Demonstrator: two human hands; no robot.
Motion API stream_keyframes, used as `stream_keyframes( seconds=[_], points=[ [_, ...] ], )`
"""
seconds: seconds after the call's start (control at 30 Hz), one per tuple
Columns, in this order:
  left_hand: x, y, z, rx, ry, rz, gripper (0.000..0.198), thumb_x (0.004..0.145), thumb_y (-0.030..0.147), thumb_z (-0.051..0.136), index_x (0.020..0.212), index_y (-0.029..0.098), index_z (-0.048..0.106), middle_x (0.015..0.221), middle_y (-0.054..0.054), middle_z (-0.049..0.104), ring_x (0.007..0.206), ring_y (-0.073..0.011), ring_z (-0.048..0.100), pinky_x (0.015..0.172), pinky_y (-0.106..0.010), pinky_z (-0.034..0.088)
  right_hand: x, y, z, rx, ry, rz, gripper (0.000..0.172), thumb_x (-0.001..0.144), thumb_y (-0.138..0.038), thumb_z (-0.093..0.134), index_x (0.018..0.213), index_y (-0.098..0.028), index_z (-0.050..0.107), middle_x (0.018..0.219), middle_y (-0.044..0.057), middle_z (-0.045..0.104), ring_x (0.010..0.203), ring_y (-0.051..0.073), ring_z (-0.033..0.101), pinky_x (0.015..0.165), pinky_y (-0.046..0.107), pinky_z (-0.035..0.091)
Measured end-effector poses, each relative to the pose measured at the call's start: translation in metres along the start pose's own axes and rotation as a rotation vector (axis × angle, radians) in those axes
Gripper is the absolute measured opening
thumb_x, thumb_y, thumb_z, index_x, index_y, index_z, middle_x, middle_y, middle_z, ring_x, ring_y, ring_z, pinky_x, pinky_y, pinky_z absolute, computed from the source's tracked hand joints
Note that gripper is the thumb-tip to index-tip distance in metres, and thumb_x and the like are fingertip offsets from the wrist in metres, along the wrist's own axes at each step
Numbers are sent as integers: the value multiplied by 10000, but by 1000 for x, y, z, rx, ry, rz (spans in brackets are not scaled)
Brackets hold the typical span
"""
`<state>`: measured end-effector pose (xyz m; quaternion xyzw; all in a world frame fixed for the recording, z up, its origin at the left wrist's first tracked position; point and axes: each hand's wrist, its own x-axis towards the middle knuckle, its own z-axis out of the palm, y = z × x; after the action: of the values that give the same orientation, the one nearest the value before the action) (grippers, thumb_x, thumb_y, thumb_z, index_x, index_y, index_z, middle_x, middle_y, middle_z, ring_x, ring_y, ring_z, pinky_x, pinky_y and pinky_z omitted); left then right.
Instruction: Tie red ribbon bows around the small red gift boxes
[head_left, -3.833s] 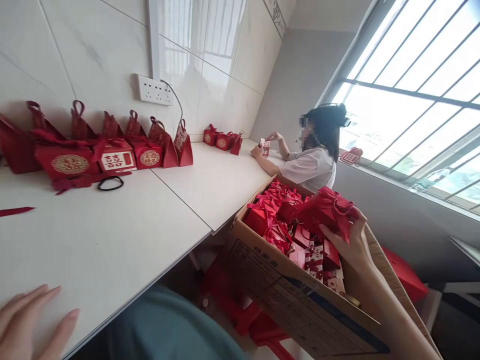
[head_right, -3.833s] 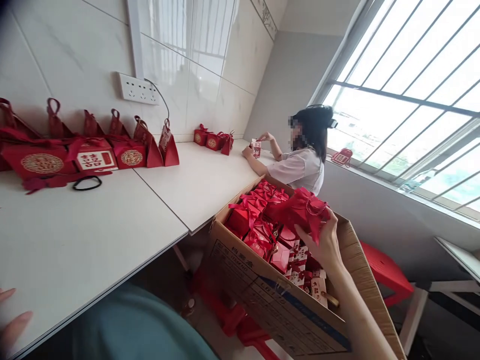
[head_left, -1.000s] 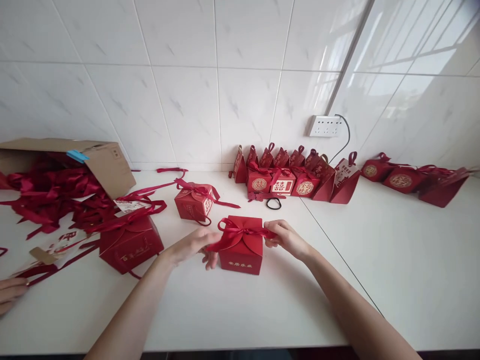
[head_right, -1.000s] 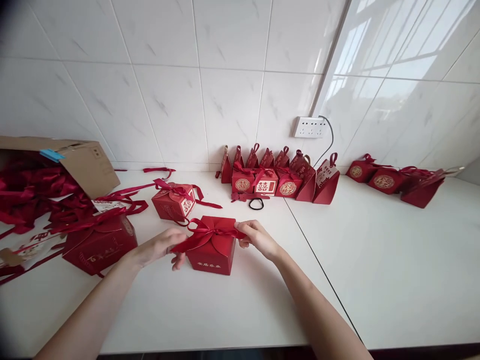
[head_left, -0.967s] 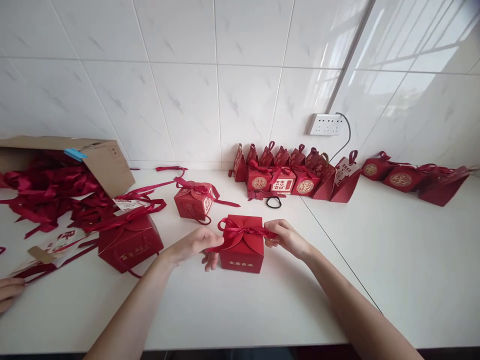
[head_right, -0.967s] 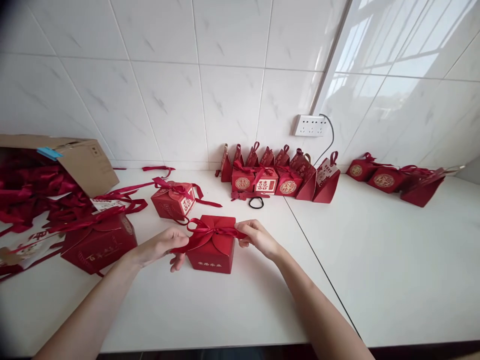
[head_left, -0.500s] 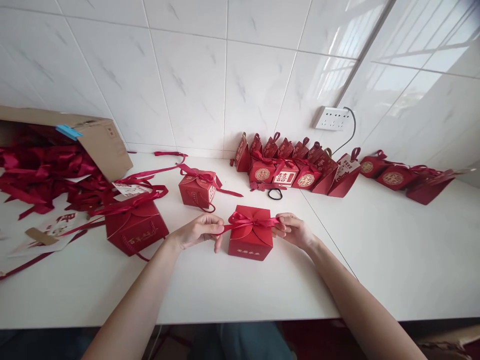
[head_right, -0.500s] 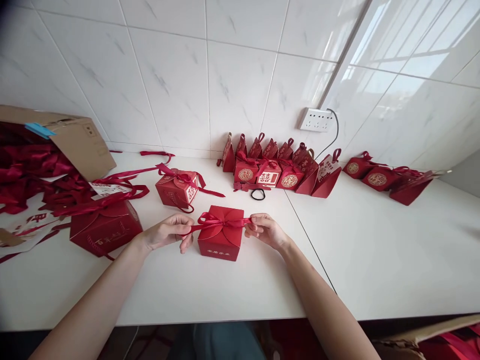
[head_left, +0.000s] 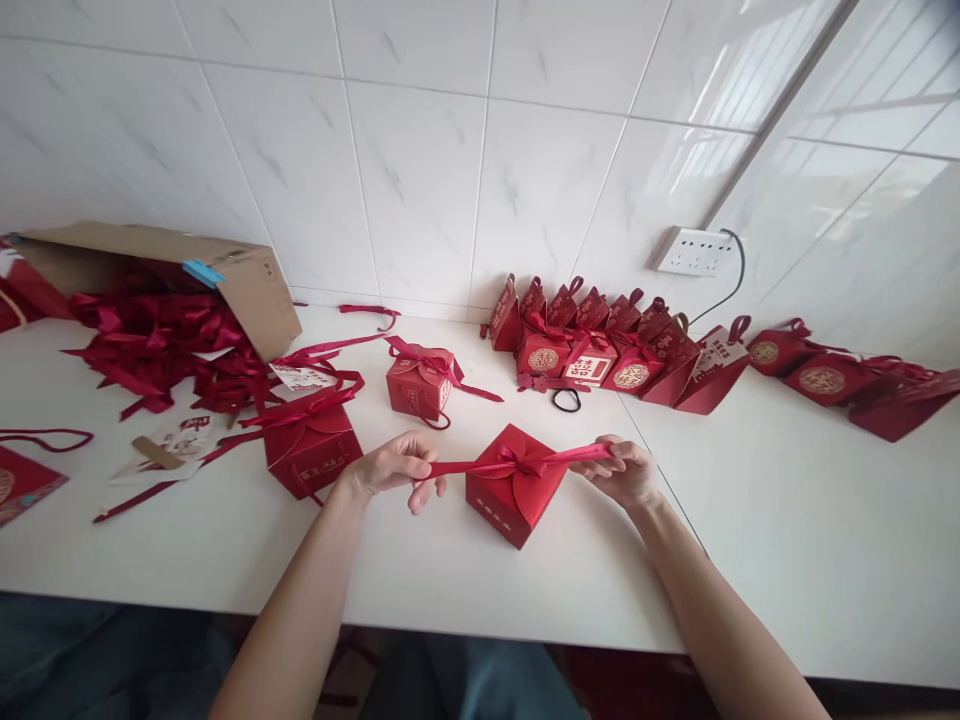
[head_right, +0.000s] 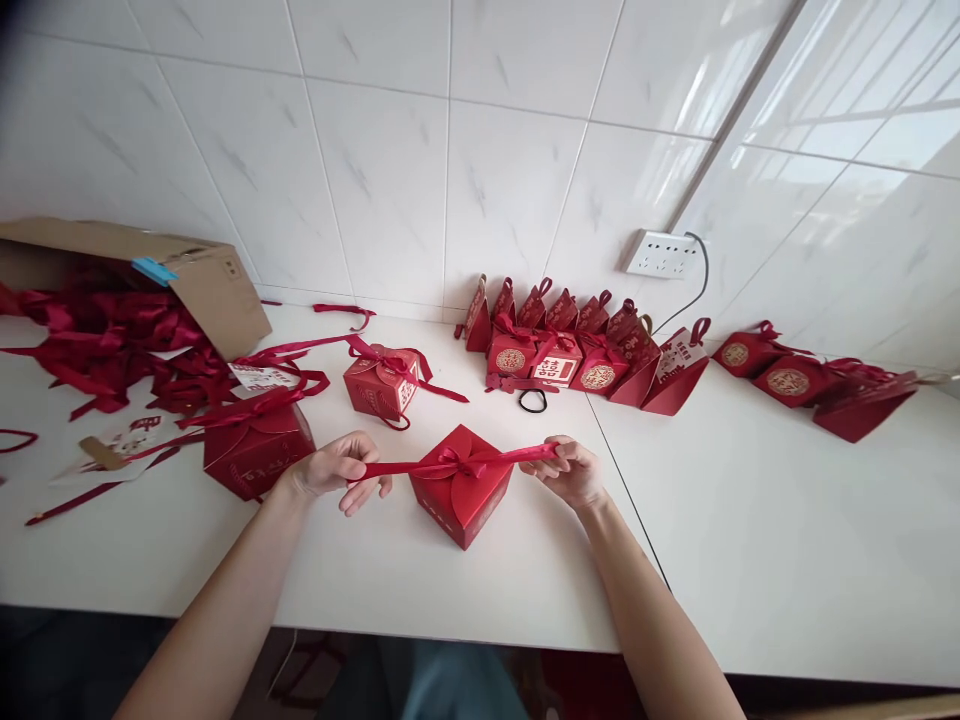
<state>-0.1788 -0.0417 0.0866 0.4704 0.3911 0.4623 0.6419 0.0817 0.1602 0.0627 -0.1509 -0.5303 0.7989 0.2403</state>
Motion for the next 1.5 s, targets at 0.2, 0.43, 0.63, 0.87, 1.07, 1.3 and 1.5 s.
stream_keyframes(
  seconds=[0.2,0.43,0.63,0.87,1.07,1.3,1.5],
  points=[
    [-9,6,0,49,43,51,431,645,438,714,413,171,468,359,-24,578,324,-110,481,659,-324,446,0,-4,-7,83,14,-107,553,639,-373,584,421,-182,113,371,-77,82,412,80,104,566,327,361],
    [-21,16,8,63,94,101,446,645,435,722,393,175,460,311,3,531,287,-113,469,661,-332,452,-5,-13,-8,209,45,-256,564,677,-353,599,432,-197,115,395,-86,37,427,95,70,585,329,368],
    [-52,32,2,47,194,245,529,645,428,719,353,182,353,241,54,395,234,-74,364,618,-331,463,-11,-38,-12,347,135,-459,541,602,-306,624,403,-194,134,397,-86,26,423,90,70,572,315,410],
    [-38,80,23,32,412,433,368,671,351,737,462,162,501,627,-18,611,613,-136,579,668,-300,492,12,-88,41,169,79,-443,282,625,-319,696,468,-191,499,536,-32,486,600,113,516,612,261,472],
    [15,113,63,-51,519,626,302,719,293,692,506,142,539,794,-33,633,747,-155,595,675,-295,500,24,-119,108,-143,-38,-585,224,770,-395,640,677,-192,655,865,19,606,793,137,586,655,269,506],
    [27,126,76,-11,611,742,245,747,294,657,561,159,570,685,19,571,553,-83,522,527,-225,438,20,-120,109,-378,157,-832,225,839,-413,583,783,-211,663,824,11,619,796,138,605,701,269,514],
    [44,124,56,374,802,582,374,839,480,452,719,169,621,791,-44,621,649,-153,582,624,-307,469,-8,-144,86,-461,-779,-390,560,848,-620,413,520,-187,547,516,20,591,446,117,575,442,227,457]
  ],
)
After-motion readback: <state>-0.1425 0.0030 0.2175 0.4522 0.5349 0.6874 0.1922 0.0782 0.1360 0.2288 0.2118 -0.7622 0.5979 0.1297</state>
